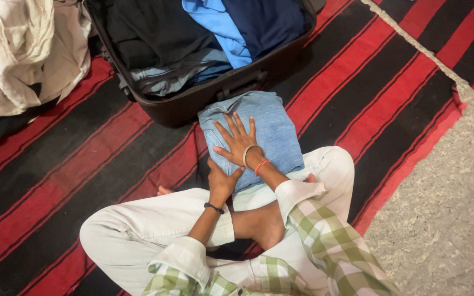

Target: The person folds denim jeans and places them into an open suitcase before closing and zipping the suitcase shut.

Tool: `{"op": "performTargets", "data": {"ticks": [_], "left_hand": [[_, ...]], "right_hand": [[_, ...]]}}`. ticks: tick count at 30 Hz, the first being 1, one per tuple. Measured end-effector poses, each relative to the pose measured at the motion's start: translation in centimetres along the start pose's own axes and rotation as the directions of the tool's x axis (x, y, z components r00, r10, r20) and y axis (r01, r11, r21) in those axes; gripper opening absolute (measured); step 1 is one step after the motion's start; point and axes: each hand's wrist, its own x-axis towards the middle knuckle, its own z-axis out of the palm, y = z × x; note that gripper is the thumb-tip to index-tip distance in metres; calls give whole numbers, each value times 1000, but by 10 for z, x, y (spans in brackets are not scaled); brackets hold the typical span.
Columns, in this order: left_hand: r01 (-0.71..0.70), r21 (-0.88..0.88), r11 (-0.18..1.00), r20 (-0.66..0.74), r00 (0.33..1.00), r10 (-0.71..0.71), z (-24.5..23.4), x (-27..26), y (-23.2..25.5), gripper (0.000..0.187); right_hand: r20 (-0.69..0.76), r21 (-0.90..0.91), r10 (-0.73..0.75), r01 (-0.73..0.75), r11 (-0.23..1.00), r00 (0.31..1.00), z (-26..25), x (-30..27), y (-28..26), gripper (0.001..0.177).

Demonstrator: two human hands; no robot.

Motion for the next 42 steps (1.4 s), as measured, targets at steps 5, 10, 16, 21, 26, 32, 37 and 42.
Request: {"op": "performTargets", "data": {"ticks": [5,10,16,21,26,32,37,42], "left_hand": [[10,-39,999,7,1000,-10,0,0,1,113],[-39,-83,996,-11,999,38,-2,0,0,110],[-37,-57,998,7,999,38,-2,-1,-2,109],[-26,-79,997,39,999,30,-5,-1,-1,111],[0,-66,998,53,999,4,-6,-1,1,111],[3,-120,993,55,998,3,-7,-2,0,109],[29,-49,998,67,997,-26,-4,0,-5,107],[61,-176,982,2,998,-62,-11,0,1,95]], "right_hand": [[34,26,7,-8,1000,999,-2,3,1,84],[48,45,-3,1,999,999,-3,2,1,83],[44,-15,0,1,1000,999,0,1,0,82],[41,-21,-18,19,1000,999,0,-4,1,80],[39,-14,-28,28,999,999,3,-4,4,82],[65,-31,-38,40,999,997,-6,-6,3,84],[96,-50,-110,116,992,989,-22,-20,17,89],[172,299,-321,261,918,931,-26,-44,75,78]]}}
